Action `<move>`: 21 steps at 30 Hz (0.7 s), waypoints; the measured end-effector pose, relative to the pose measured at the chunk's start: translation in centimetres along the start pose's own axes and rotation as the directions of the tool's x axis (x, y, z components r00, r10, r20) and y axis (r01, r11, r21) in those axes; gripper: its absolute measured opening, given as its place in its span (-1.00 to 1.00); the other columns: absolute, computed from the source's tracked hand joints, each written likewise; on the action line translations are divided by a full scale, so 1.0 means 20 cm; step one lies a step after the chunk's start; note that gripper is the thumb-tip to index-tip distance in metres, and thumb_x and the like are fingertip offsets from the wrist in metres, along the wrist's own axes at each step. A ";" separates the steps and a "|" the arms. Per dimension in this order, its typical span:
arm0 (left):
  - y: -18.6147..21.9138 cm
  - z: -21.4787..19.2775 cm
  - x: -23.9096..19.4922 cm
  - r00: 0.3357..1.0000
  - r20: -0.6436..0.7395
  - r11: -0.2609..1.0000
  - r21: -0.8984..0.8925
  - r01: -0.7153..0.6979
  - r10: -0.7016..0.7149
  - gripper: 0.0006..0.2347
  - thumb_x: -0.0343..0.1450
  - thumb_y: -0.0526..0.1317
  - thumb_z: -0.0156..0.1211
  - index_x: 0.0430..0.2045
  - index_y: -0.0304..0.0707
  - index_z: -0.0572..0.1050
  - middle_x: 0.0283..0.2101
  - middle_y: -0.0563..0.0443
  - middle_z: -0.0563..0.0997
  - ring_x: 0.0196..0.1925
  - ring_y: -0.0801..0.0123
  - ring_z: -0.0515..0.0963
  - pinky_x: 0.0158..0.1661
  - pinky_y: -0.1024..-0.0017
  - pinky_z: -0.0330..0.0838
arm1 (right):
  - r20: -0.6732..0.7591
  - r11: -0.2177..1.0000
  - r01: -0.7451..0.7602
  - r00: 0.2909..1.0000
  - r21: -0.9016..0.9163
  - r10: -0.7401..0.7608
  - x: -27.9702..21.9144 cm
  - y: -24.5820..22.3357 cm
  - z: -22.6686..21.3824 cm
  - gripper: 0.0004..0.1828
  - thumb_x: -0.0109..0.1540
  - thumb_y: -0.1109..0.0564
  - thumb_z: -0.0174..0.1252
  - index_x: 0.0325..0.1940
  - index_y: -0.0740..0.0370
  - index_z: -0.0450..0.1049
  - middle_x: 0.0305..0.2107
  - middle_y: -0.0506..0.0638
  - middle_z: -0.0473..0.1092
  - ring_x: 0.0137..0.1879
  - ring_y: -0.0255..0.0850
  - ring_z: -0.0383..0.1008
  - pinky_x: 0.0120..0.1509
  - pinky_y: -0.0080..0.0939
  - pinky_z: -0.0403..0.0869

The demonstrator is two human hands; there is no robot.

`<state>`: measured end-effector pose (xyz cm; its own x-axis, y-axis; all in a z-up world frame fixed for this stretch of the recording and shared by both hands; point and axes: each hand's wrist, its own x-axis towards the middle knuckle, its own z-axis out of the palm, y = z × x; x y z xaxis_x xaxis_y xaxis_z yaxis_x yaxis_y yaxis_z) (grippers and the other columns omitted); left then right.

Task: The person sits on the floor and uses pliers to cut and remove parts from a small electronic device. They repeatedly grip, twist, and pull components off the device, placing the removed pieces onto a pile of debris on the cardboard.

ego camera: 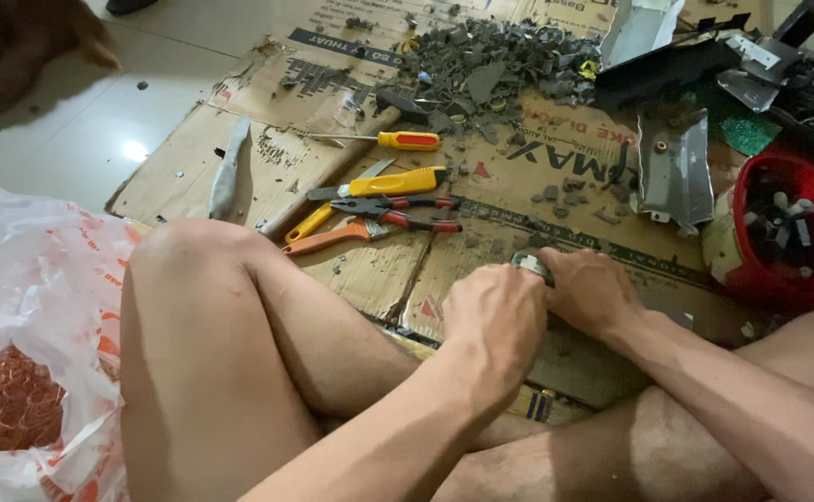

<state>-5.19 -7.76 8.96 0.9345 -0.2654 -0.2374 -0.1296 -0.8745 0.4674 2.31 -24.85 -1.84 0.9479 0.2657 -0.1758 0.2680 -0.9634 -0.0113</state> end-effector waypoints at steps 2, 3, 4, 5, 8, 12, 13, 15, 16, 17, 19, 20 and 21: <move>-0.04 -0.02 0.04 0.999 -0.037 1.000 -0.010 -0.001 0.001 -0.75 0.39 -0.34 -0.07 -0.36 -0.48 0.64 -0.39 -0.31 0.67 -0.21 -0.22 0.71 -0.30 -0.14 0.60 | -0.009 1.000 -0.014 1.000 -0.014 0.014 0.00 0.00 -0.01 -0.52 0.32 -0.31 0.03 -0.02 0.12 0.50 -0.56 0.07 0.51 -0.40 -0.04 0.63 -0.32 0.07 0.60; -0.06 -0.03 0.07 0.997 -0.072 1.000 -0.021 -0.001 -0.001 -0.75 0.38 -0.33 -0.03 -0.38 -0.42 0.66 -0.40 -0.30 0.69 -0.20 -0.19 0.72 -0.28 -0.14 0.60 | -0.017 0.999 -0.026 1.000 -0.028 0.026 0.00 -0.01 -0.01 -0.49 0.29 -0.38 0.07 -0.14 0.09 0.49 -0.58 0.04 0.48 -0.40 -0.12 0.63 -0.34 -0.02 0.59; -0.06 -0.07 0.07 0.997 -0.076 1.000 -0.021 0.003 -0.005 -0.75 0.38 -0.33 -0.03 -0.38 -0.42 0.66 -0.40 -0.30 0.69 -0.20 -0.19 0.72 -0.28 -0.14 0.60 | -0.019 0.999 -0.021 1.000 -0.028 0.021 -0.01 -0.01 -0.03 -0.49 0.29 -0.38 0.07 -0.14 0.09 0.49 -0.58 0.04 0.48 -0.40 -0.12 0.63 -0.34 -0.02 0.59; -0.07 -0.11 0.06 0.997 -0.058 0.997 -0.058 0.055 -0.058 -0.73 0.38 -0.30 -0.06 -0.37 -0.44 0.66 -0.35 -0.30 0.69 -0.16 -0.20 0.71 -0.24 -0.11 0.60 | -0.009 1.000 -0.031 0.999 -0.001 0.031 -0.02 -0.02 -0.04 -0.46 0.26 -0.38 0.08 -0.06 0.12 0.49 -0.53 0.10 0.51 -0.33 -0.01 0.63 -0.25 0.07 0.60; -0.07 -0.06 0.05 0.998 -0.041 0.999 -0.018 0.038 -0.038 -0.73 0.39 -0.31 -0.08 -0.36 -0.42 0.65 -0.33 -0.28 0.69 -0.16 -0.18 0.71 -0.22 -0.09 0.61 | 0.004 0.999 -0.034 0.999 0.017 0.034 0.00 -0.02 -0.05 -0.45 0.25 -0.36 0.08 -0.03 0.14 0.50 -0.51 0.15 0.52 -0.30 0.09 0.63 -0.18 0.15 0.61; -0.07 0.02 0.08 0.999 0.004 0.994 0.097 -0.045 0.045 -0.76 0.42 -0.30 -0.03 -0.34 -0.34 0.67 -0.34 -0.24 0.71 -0.17 -0.11 0.72 -0.22 -0.01 0.63 | -0.008 1.000 -0.006 1.000 -0.012 0.006 -0.02 -0.03 -0.07 -0.46 0.28 -0.35 0.07 -0.03 0.14 0.52 -0.52 0.12 0.52 -0.30 0.05 0.64 -0.16 0.12 0.61; -0.09 0.03 0.14 0.999 0.006 0.994 0.098 -0.047 0.047 -0.76 0.42 -0.30 -0.03 -0.34 -0.34 0.67 -0.34 -0.24 0.71 -0.17 -0.11 0.72 -0.22 -0.01 0.63 | -0.008 1.000 -0.009 1.000 -0.011 0.009 -0.05 -0.08 -0.09 -0.46 0.28 -0.35 0.07 -0.03 0.14 0.52 -0.52 0.12 0.52 -0.30 0.05 0.64 -0.16 0.12 0.61; -0.09 0.05 0.28 0.998 -0.041 0.999 -0.004 0.043 -0.043 -0.74 0.45 -0.16 0.06 -0.30 -0.33 0.68 -0.33 -0.30 0.70 -0.13 -0.09 0.71 -0.20 0.04 0.64 | 0.012 0.997 -0.029 0.999 -0.070 0.030 -0.10 -0.12 -0.14 -0.58 0.25 -0.31 0.13 -0.11 0.03 0.49 -0.50 0.02 0.51 -0.29 -0.12 0.64 -0.17 -0.02 0.60; -0.08 0.04 0.28 0.999 -0.034 0.999 -0.014 0.030 -0.031 -0.74 0.45 -0.16 0.06 -0.30 -0.33 0.68 -0.33 -0.30 0.70 -0.13 -0.09 0.71 -0.20 0.04 0.64 | 0.018 0.996 -0.042 0.999 -0.079 0.043 -0.10 -0.12 -0.15 -0.58 0.25 -0.31 0.13 -0.11 0.03 0.49 -0.50 0.02 0.51 -0.29 -0.12 0.64 -0.17 -0.02 0.60; -0.07 0.03 0.30 0.995 0.002 0.994 -0.042 0.097 -0.097 -0.75 0.44 -0.17 0.06 -0.31 -0.31 0.69 -0.30 -0.29 0.70 -0.10 -0.12 0.70 -0.18 -0.01 0.61 | 0.029 0.999 -0.012 1.000 -0.037 0.013 -0.10 -0.11 -0.16 -0.59 0.22 -0.29 0.15 -0.10 0.03 0.50 -0.45 0.02 0.53 -0.22 -0.03 0.63 -0.12 0.06 0.59; -0.07 -0.01 0.30 0.993 0.081 0.996 -0.004 0.089 -0.089 -0.76 0.42 -0.18 0.06 -0.32 -0.29 0.69 -0.26 -0.29 0.70 -0.06 -0.16 0.69 -0.16 -0.05 0.59 | 0.026 0.996 -0.076 0.997 0.054 0.075 -0.14 -0.11 -0.18 -0.58 0.19 -0.28 0.17 -0.08 0.02 0.50 -0.40 0.03 0.55 -0.14 0.06 0.62 -0.08 0.15 0.59; -0.11 -0.05 0.28 0.993 0.089 0.996 -0.037 0.079 -0.076 -0.75 0.40 -0.17 0.07 -0.32 -0.32 0.68 -0.25 -0.39 0.68 -0.05 -0.25 0.67 -0.16 -0.13 0.57 | 0.023 0.995 -0.047 0.999 0.087 0.046 -0.13 -0.12 -0.21 -0.59 0.19 -0.26 0.19 -0.09 0.05 0.51 -0.39 0.06 0.56 -0.14 0.08 0.62 -0.07 0.16 0.59; -0.16 -0.09 0.25 0.993 0.097 0.995 -0.069 0.070 -0.063 -0.73 0.38 -0.15 0.08 -0.32 -0.36 0.67 -0.23 -0.49 0.66 -0.05 -0.35 0.65 -0.15 -0.21 0.55 | 0.017 0.993 -0.018 1.000 0.120 0.016 -0.12 -0.14 -0.23 -0.60 0.19 -0.23 0.21 -0.11 0.08 0.51 -0.39 0.09 0.56 -0.14 0.10 0.62 -0.06 0.17 0.58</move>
<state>0.47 -5.51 7.84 0.9042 -0.2481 -0.3477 -0.0410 -0.8607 0.5074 0.05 -22.61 3.18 0.9490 0.2494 -0.1927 0.2281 -0.9654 -0.1262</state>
